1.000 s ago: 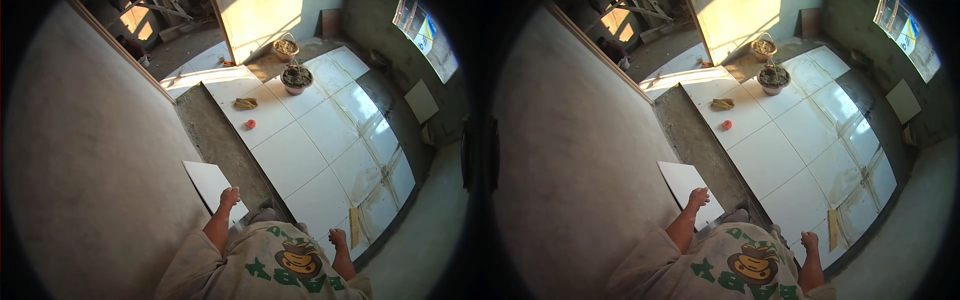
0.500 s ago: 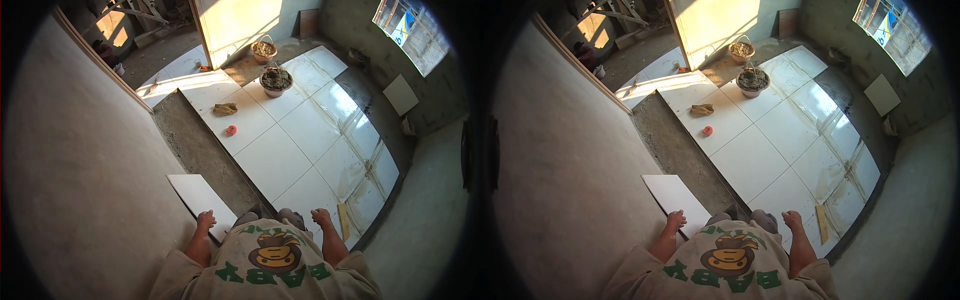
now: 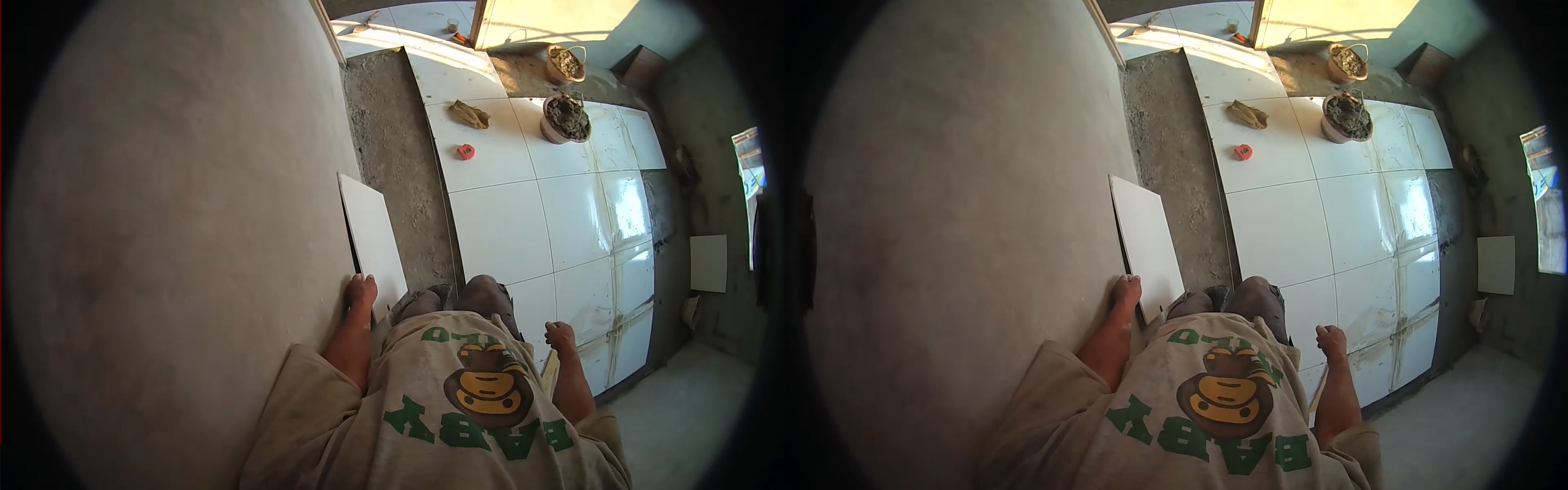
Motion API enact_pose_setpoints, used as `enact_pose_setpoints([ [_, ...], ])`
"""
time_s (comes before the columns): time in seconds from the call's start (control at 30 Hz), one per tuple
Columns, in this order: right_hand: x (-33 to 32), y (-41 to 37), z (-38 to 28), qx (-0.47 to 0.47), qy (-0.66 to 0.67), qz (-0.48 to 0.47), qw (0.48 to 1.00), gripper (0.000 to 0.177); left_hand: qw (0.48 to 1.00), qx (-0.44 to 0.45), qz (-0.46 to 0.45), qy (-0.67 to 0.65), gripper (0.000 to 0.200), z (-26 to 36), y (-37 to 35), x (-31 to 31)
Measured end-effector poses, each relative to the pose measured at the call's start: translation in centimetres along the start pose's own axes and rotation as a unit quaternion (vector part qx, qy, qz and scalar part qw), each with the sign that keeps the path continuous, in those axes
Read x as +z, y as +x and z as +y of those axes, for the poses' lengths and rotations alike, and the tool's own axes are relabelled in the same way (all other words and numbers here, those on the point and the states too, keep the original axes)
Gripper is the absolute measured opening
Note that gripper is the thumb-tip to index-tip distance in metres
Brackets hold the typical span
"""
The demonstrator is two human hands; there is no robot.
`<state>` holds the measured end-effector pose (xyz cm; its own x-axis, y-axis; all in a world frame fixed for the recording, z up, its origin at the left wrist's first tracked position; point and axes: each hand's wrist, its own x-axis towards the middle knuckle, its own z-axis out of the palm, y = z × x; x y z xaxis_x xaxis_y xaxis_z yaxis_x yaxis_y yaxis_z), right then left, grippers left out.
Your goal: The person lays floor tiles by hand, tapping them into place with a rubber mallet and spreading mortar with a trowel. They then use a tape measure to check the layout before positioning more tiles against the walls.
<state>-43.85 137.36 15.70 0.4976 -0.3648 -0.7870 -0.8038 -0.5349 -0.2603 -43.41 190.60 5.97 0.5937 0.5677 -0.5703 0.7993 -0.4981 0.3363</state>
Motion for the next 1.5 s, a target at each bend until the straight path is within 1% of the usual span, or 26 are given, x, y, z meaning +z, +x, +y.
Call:
enact_pose_setpoints([
  [0.03,-0.5,-0.5,-1.9,-0.027,-0.016,0.006,1.0,0.03,0.999,-0.012,-0.029,0.022,0.046,0.4,-1.5,-1.1],
  [0.17,-1.0,-1.1,-8.4,-0.092,-0.028,0.023,0.995,0.032,0.997,-0.05,-0.065,0.006,0.05,-0.9,-1.8,1.0],
  [0.2,-1.0,-1.0,-9.3,-0.091,-0.029,0.026,0.995,0.032,0.997,-0.035,-0.063,-0.015,0.053,-0.8,-1.9,1.2],
  [0.27,-0.6,-0.7,-10.8,-0.148,-0.025,0.016,0.988,0.031,0.997,-0.018,-0.063,-0.036,0.055,-0.4,-1.4,1.2],
  [0.33,-0.3,-1.0,-11.5,-0.153,-0.028,0.016,0.988,0.031,0.992,0.03,-0.108,-0.049,0.058,-1.2,0.7,1.9],
  [0.37,-0.1,-1.0,-11.3,-0.156,-0.031,0.013,0.987,0.031,0.992,0.031,-0.11,-0.048,0.058,-1.7,1.7,2.3],
  [0.4,0.1,-0.9,-11.0,-0.158,-0.032,0.009,0.987,0.031,0.991,0.067,-0.109,-0.027,0.057,-1.5,2.2,2.1],
  [0.43,0.2,-1.0,-10.5,-0.156,-0.031,0.01,0.987,0.031,0.989,0.102,-0.106,-0.007,0.057,-1.3,2.6,2.0],
  [0.47,0.1,-1.1,-9.9,-0.139,-0.051,0.004,0.989,0.031,0.989,0.102,-0.107,-0.006,0.057,-1.3,2.6,2.1],
  [0.53,0.0,-0.8,-8.5,-0.125,-0.072,-0.001,0.99,0.031,0.992,0.055,-0.084,-0.07,0.056,1.6,0.6,-0.4],
  [0.57,0.0,-0.7,-7.5,-0.091,-0.083,-0.005,0.992,0.031,0.992,0.056,-0.083,-0.072,0.056,1.6,0.8,-0.3],
  [0.63,-0.2,-0.3,-5.7,-0.058,-0.091,-0.005,0.994,0.032,0.987,0.059,-0.139,-0.059,0.055,0.8,1.0,0.4],
  [0.7,-0.5,-0.1,-4.3,-0.012,-0.076,-0.012,0.997,0.031,0.987,0.059,-0.131,-0.067,0.053,0.2,-0.1,0.8],
  [0.77,-0.5,0.7,-3.3,-0.006,-0.077,-0.016,0.997,0.031,0.988,0.054,-0.12,-0.076,0.051,0.2,-0.7,0.6],
  [0.87,-0.5,1.1,-4.9,0.012,-0.085,-0.016,0.996,0.032,0.985,0.038,-0.166,-0.035,0.048,-1.1,-0.7,0.5],
  [0.93,-0.1,2.9,-6.0,0.013,-0.064,-0.041,0.997,0.033,0.979,0.134,-0.139,0.065,0.042,-2.6,1.1,1.6],
  [0.97,0.2,3.8,-6.8,0.01,-0.072,-0.046,0.996,0.033,0.981,0.125,-0.137,0.062,0.042,-2.9,1.5,1.5],
  [1.03,0.9,5.6,-10.6,-0.01,-0.082,-0.052,0.995,0.034,0.956,0.256,-0.09,0.116,0.038,-1.1,2.4,-0.3],
  [1.07,1.0,6.6,-12.9,-0.03,-0.104,-0.053,0.993,0.034,0.958,0.247,-0.086,0.116,0.038,0.0,3.2,-1.4],
  [1.13,1.6,8.3,-17.5,-0.055,-0.163,-0.074,0.982,0.036,0.972,0.219,-0.074,0.037,0.034,0.0,4.2,-3.2],
  [1.17,2.0,9.8,-19.1,-0.099,-0.154,-0.073,0.98,0.038,0.98,0.111,-0.101,-0.129,0.031,1.1,3.7,-4.8],
  [1.2,2.5,9.2,-22.3,-0.122,-0.106,-0.058,0.985,0.039,0.95,-0.002,-0.115,-0.291,0.029,3.5,3.1,-6.5],
  [1.23,2.7,9.1,-25.2,-0.157,-0.11,-0.06,0.98,0.038,0.95,-0.018,-0.122,-0.286,0.029,5.4,2.4,-7.4],
  [1.3,3.3,8.8,-30.1,-0.201,-0.128,-0.064,0.969,0.035,0.916,-0.058,-0.064,-0.392,0.034,7.9,0.9,-8.1],
  [1.43,4.6,8.9,-34.6,-0.221,-0.146,-0.066,0.962,0.036,0.934,-0.082,-0.116,-0.327,0.032,3.2,0.3,-5.1],
  [1.5,5.4,8.9,-34.4,-0.203,-0.159,-0.07,0.964,0.036,0.954,-0.08,-0.16,-0.242,0.033,-0.2,0.6,-3.4],
])
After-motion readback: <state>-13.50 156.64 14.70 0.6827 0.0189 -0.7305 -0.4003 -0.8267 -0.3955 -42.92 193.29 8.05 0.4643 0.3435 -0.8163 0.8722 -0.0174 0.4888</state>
